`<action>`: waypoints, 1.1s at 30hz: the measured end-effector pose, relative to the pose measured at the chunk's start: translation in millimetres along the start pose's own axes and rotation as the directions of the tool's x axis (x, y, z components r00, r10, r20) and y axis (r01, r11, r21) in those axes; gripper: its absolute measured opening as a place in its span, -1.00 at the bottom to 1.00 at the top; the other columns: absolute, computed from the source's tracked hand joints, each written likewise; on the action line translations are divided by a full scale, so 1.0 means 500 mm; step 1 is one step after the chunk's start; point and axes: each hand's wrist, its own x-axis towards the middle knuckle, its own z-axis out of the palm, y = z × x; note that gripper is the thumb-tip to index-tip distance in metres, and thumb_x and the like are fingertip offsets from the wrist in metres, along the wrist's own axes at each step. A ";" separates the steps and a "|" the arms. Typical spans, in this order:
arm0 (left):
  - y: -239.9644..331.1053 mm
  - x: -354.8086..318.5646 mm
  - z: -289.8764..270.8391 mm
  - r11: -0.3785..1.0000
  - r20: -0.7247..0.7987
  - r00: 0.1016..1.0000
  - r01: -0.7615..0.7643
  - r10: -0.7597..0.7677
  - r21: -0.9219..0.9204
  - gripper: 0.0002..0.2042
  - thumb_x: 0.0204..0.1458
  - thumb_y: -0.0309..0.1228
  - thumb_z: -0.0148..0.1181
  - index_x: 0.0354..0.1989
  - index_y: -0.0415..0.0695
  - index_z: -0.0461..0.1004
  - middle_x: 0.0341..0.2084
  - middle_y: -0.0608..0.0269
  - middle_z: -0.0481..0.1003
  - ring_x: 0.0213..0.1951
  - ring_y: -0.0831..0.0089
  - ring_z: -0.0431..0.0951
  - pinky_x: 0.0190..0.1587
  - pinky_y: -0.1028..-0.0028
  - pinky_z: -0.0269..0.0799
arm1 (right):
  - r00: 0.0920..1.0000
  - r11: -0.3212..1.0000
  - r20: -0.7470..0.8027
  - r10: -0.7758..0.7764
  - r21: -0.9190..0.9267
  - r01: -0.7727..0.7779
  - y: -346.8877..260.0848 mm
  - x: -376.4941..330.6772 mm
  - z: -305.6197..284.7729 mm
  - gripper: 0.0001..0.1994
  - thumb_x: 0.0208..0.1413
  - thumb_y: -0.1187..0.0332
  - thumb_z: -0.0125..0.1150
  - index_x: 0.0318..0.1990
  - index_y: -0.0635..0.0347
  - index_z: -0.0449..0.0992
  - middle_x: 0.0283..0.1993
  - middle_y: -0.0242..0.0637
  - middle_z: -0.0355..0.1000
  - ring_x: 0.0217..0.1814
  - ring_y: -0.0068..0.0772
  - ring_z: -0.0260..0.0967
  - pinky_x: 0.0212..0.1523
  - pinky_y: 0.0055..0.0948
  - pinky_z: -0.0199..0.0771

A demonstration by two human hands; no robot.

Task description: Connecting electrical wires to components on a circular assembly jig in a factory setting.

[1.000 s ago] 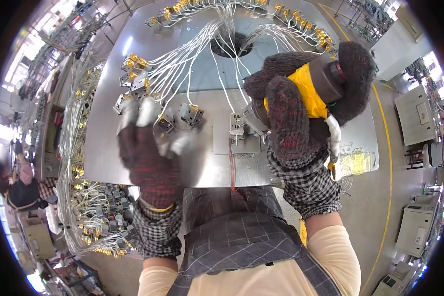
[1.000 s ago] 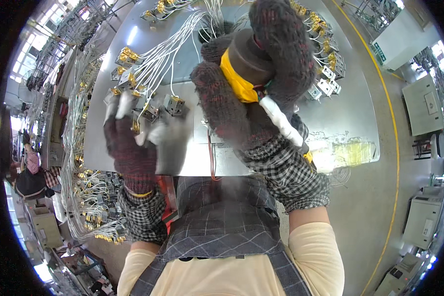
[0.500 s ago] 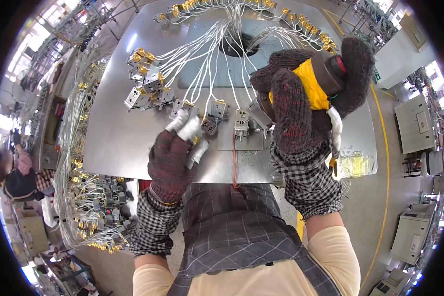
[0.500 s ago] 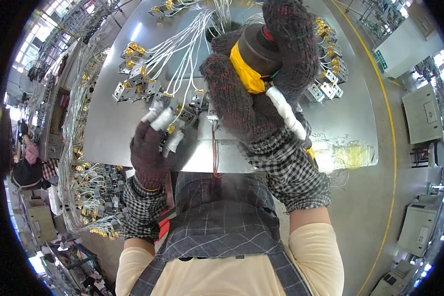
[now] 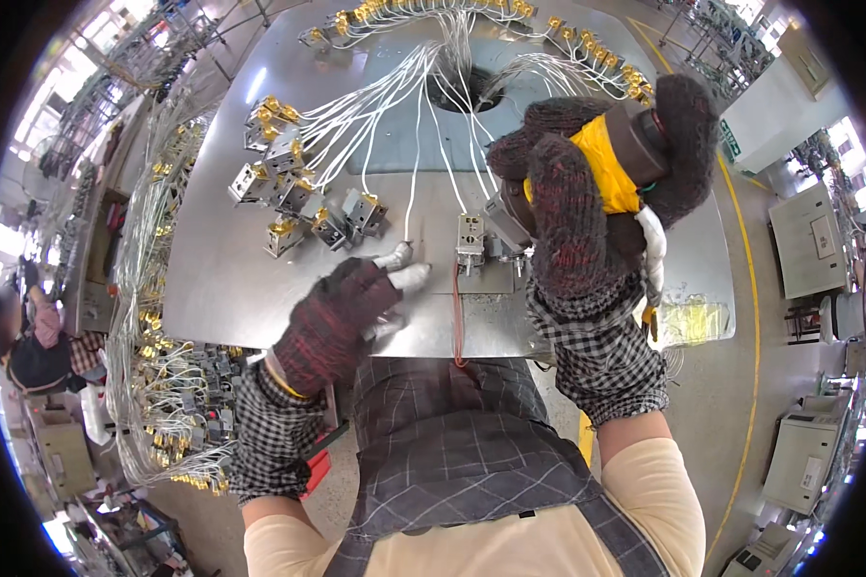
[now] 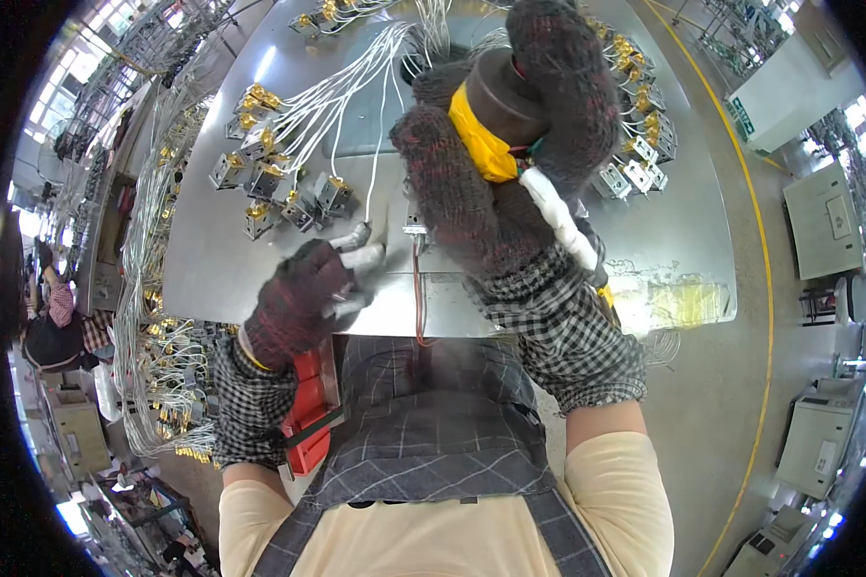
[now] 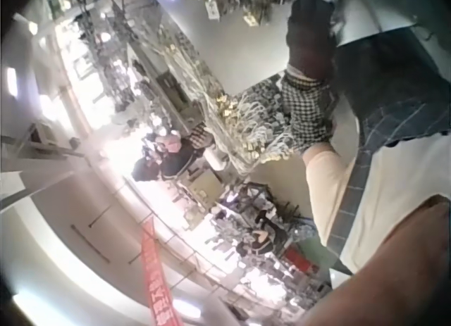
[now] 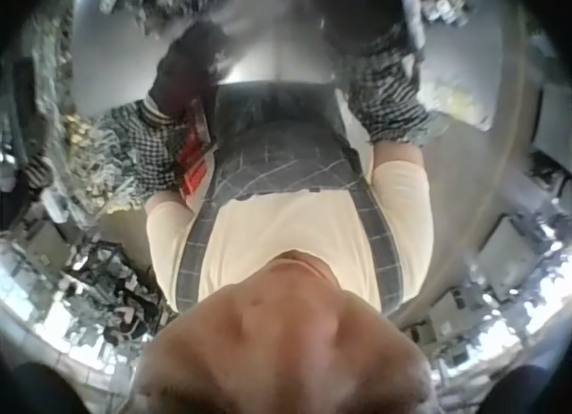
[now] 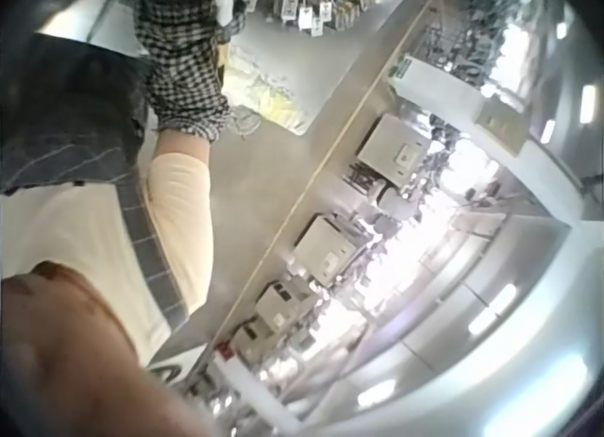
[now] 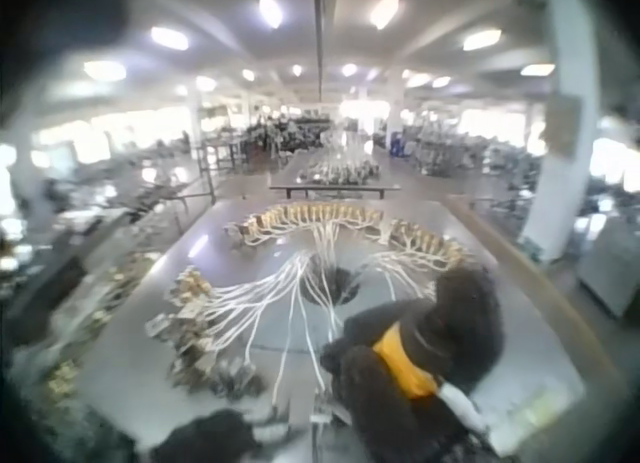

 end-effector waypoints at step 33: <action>0.044 0.176 0.031 0.829 0.097 0.921 0.382 -0.376 -0.409 -0.24 -0.42 0.13 0.56 -0.10 -0.16 0.49 -0.34 0.08 0.55 -0.27 0.16 0.62 -0.21 0.29 0.52 | 0.993 0.979 -0.110 -0.037 0.196 0.058 0.003 0.019 -0.053 -0.33 0.21 0.36 0.17 0.42 -0.10 -0.02 -0.09 0.25 0.44 -0.23 0.07 0.55 -0.33 0.14 0.67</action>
